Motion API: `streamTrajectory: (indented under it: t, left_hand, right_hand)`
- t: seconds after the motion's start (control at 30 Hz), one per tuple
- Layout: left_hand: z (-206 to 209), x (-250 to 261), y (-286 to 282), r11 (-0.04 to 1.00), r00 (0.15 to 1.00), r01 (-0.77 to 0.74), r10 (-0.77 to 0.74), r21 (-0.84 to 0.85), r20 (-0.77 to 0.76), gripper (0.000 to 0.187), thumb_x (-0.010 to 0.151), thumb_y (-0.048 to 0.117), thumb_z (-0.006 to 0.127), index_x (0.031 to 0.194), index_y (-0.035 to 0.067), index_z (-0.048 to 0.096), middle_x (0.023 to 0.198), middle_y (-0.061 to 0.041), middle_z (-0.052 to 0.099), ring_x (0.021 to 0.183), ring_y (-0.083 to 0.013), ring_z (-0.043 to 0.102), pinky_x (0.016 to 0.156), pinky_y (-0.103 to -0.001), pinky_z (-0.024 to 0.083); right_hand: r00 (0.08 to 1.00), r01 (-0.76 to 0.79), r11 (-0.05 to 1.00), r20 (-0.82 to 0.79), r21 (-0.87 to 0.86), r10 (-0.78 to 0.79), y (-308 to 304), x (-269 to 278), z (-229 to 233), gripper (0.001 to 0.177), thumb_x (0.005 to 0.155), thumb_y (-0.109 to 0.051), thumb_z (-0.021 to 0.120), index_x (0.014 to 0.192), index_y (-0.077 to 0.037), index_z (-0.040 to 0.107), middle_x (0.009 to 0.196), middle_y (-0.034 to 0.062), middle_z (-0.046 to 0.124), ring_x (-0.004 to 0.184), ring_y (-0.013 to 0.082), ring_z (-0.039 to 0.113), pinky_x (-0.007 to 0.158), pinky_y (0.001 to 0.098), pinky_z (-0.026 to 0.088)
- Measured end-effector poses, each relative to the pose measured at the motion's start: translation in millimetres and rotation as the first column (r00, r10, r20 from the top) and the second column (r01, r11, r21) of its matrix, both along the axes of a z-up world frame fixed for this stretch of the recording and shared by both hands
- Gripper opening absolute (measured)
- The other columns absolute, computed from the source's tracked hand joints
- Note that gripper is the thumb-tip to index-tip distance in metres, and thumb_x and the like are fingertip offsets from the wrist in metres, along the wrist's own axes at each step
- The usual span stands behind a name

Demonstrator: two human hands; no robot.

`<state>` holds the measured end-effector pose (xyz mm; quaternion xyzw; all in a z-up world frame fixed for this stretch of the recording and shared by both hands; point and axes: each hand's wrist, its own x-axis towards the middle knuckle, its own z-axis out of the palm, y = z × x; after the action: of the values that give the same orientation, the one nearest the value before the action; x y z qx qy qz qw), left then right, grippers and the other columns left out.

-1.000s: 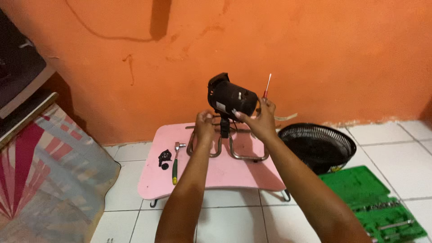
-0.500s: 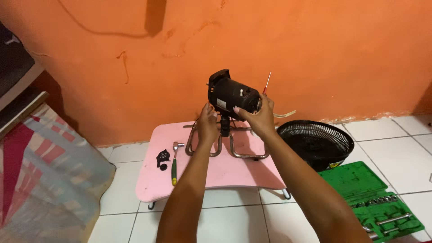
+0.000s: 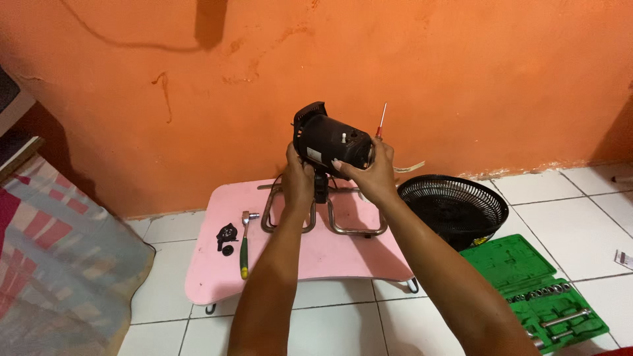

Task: The person disassembles a fan motor mounted on a metal stand. They use a socket wrench and a screwdriver to remove screws and detach the motor housing, exposing the internal fan blades and wiring.

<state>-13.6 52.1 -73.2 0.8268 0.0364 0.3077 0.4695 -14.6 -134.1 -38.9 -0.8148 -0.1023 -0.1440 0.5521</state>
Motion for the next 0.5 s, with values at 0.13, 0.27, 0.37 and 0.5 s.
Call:
streamTrajectory:
  t: [0.13, 0.27, 0.37, 0.5]
  left_hand:
    - [-3.4, 0.9, 3.1, 0.999, 0.999, 0.025, -0.024, -0.043, 0.043, 0.05, 0.097, 0.003, 0.055, 0.144, 0.003, 0.04, 0.104, -0.018, 0.073, 0.09, -0.0328, 0.073, 0.075, -0.042, 0.056]
    - [-15.2, 12.0, 21.3, 0.997, 0.989, 0.061, -0.068, 0.053, 0.132, 0.043, 0.096, 0.006, 0.056, 0.139, 0.004, 0.048, 0.095, -0.018, 0.074, 0.083, -0.0323, 0.073, 0.069, -0.043, 0.054]
    - [-23.2, 19.2, 29.1, 0.998, 0.991, 0.033, -0.04, 0.061, 0.13, 0.034, 0.099, 0.008, 0.056, 0.131, 0.002, 0.051, 0.093, -0.018, 0.074, 0.081, -0.0322, 0.073, 0.07, -0.044, 0.055]
    - [-23.7, 21.8, 28.0, 0.999, 0.999, -0.017, 0.015, 0.045, 0.049, 0.033, 0.098, 0.01, 0.058, 0.129, 0.002, 0.053, 0.088, -0.019, 0.073, 0.077, -0.034, 0.071, 0.068, -0.045, 0.053]
  right_hand:
    - [0.999, 0.024, 0.999, 0.027, -0.033, -0.023, -0.9, -0.9, 1.3, 0.118, 0.07, -0.052, 0.089, 0.153, 0.006, 0.029, 0.147, 0.0241, 0.032, 0.141, 0.0422, 0.04, 0.112, 0.051, 0.043]
    - [0.998, -0.007, 1.0, -0.055, -0.018, 0.006, -3.6, 3.3, 2.8, 0.119, 0.069, -0.054, 0.086, 0.155, 0.004, 0.028, 0.145, 0.024, 0.034, 0.139, 0.0414, 0.041, 0.108, 0.0513, 0.047]
    - [0.999, 0.007, 0.999, -0.045, -0.045, -0.009, -4.7, 2.8, 0.7, 0.116, 0.071, -0.052, 0.086, 0.155, 0.003, 0.029, 0.146, 0.0243, 0.034, 0.14, 0.0423, 0.041, 0.109, 0.0535, 0.044]
    - [0.998, 0.016, 1.0, 0.06, -0.004, -0.016, -5.4, 1.8, 1.4, 0.113, 0.072, -0.05, 0.087, 0.152, 0.006, 0.032, 0.145, 0.0246, 0.036, 0.14, 0.0407, 0.045, 0.113, 0.0496, 0.046]
